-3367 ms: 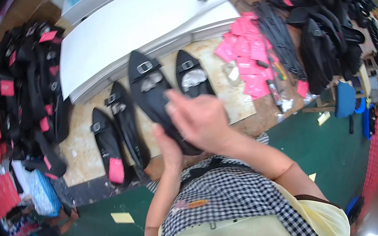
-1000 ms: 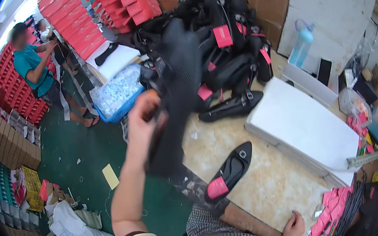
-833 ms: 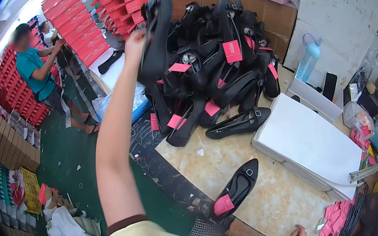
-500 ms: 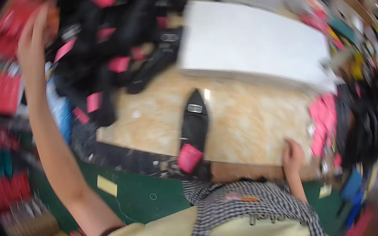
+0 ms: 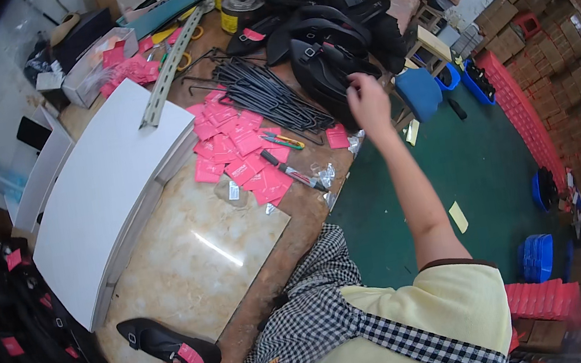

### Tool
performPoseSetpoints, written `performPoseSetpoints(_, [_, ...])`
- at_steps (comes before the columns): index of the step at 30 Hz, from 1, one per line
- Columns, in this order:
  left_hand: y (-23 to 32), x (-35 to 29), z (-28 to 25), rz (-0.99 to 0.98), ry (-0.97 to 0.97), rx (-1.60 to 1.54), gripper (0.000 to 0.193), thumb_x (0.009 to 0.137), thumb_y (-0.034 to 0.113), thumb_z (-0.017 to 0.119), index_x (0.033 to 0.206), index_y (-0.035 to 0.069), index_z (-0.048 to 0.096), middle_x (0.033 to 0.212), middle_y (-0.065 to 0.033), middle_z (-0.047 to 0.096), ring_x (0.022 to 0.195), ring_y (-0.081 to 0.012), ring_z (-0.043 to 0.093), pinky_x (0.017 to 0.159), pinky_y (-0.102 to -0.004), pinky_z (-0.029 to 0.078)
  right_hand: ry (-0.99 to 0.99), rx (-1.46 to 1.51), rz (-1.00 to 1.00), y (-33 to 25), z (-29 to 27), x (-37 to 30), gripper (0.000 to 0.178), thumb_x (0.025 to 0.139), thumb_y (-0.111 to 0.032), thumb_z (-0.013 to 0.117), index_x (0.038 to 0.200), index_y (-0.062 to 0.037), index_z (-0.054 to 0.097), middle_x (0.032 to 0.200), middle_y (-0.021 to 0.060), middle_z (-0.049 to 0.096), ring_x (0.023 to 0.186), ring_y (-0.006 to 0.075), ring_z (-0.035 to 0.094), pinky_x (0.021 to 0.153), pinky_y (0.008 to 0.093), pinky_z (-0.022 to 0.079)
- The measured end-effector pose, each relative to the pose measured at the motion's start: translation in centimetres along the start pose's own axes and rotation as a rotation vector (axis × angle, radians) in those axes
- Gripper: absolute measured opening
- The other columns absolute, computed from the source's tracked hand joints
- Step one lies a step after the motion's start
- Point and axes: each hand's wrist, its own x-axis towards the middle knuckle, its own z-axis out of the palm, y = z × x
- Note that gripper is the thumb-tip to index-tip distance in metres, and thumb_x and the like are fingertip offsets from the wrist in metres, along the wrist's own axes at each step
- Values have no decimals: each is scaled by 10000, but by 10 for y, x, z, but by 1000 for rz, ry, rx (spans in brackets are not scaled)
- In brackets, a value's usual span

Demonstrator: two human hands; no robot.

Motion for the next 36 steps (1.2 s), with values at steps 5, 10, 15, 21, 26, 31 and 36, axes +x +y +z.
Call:
performPoseSetpoints(5, [11,14,14,127,60,125,400,918,87,552,1277,-90,551,1026,-108,672,866,-151,625,802,-259,485,-629,100,376,99,40,59,374,863,-136,659,1229,-59,649,1013,153,713,894,274,688,815,345,535])
performPoseSetpoints(10, [71,-10,0,75,515,902,487,943,177,564,1407,46,496,1209,-184,618,1035,-220,606,882,-308,465,-803,512,425,87,31,58,345,910,-42,613,1254,-14,625,983,42,705,880,126,651,819,279,524])
performPoseSetpoints(15, [134,-15,96,660,199,462,535,984,288,540,1467,93,421,1379,-160,523,1174,-265,555,995,-361,417,-924,632,120,-27,-13,22,390,910,-107,616,1281,6,584,1171,50,655,1057,124,587,940,288,471])
performPoseSetpoints(21, [138,-19,240,-60,-351,-745,756,976,617,379,1522,104,278,1517,-119,361,1393,-277,367,1154,-457,280,-1199,1226,206,-235,-13,-90,416,886,-300,661,1147,22,629,989,106,665,924,202,606,779,350,488])
performPoseSetpoints(26, [123,-36,195,-68,112,-562,655,970,473,496,1418,3,413,1419,-128,491,1259,-279,517,1047,-388,447,-931,1437,-259,-257,26,-134,376,918,-180,607,1226,22,533,901,146,655,891,231,625,813,353,485])
performPoseSetpoints(31, [67,-10,154,-125,246,-359,548,952,255,564,1403,-25,427,1356,-182,524,1272,-291,484,1114,-387,337,-1097,695,-408,-280,27,-154,503,907,-148,589,1363,-21,418,969,217,673,852,347,676,791,420,524])
performPoseSetpoints(36, [121,-10,132,672,625,472,700,838,37,658,1465,-8,348,1469,-196,403,1352,-344,382,1142,-416,276,-1160,781,-8,-271,-11,-126,335,921,-200,575,1169,24,599,892,220,678,787,342,668,716,426,519])
